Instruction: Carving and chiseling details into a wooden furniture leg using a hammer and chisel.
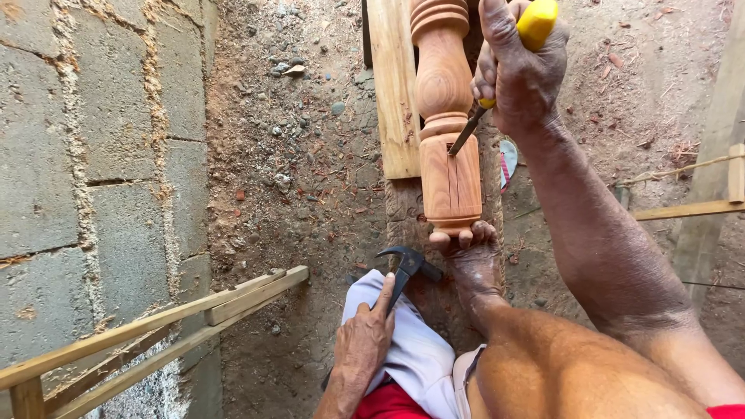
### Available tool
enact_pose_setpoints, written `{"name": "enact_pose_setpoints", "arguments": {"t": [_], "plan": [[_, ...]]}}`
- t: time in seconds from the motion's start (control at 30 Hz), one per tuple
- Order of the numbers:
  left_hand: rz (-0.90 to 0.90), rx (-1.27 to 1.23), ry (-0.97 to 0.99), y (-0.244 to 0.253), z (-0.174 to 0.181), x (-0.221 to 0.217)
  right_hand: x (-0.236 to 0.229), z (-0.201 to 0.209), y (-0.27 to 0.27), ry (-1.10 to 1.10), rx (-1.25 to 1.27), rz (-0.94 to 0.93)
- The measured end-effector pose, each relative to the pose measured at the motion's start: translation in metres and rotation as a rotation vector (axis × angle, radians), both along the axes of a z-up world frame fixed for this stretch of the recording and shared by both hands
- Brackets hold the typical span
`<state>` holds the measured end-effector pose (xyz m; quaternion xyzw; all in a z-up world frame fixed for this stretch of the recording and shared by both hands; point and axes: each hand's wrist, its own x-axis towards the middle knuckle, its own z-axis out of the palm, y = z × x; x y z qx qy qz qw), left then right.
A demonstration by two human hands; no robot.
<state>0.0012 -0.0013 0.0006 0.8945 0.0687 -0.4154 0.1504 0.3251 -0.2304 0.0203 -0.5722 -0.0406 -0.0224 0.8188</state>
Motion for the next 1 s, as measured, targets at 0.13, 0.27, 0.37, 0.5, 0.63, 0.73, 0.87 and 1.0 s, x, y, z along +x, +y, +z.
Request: {"name": "enact_pose_setpoints", "arguments": {"t": [0.13, 0.27, 0.37, 0.5, 0.63, 0.73, 0.87, 1.0], "plan": [[-0.007, -0.020, 0.017, -0.001, -0.003, -0.002, 0.004, -0.009, 0.004, -0.049, -0.061, -0.042], [-0.036, -0.060, -0.055, -0.002, -0.021, -0.014, 0.013, 0.007, 0.030, -0.102, -0.417, 0.059], [-0.069, -0.080, -0.097, -0.003, -0.002, -0.002, 0.018, 0.004, 0.039, -0.169, -0.386, 0.223], [0.226, -0.294, -0.092, 0.003, 0.010, 0.004, 0.014, 0.007, 0.025, -0.030, -0.191, 0.108], [0.500, -0.562, -0.300, 0.006, 0.038, 0.031, 0.009, -0.012, 0.034, -0.479, -0.460, 0.136], [0.513, -0.679, -0.484, 0.007, 0.087, 0.067, 0.004, -0.007, 0.037, -0.429, -0.454, 0.110], [0.479, -0.768, -0.675, 0.007, 0.138, 0.103, 0.003, -0.014, 0.026, -0.195, -0.294, 0.089], [0.107, -0.773, -1.121, -0.002, 0.189, 0.150, 0.002, -0.045, 0.028, -0.565, -0.708, -0.050]]}}
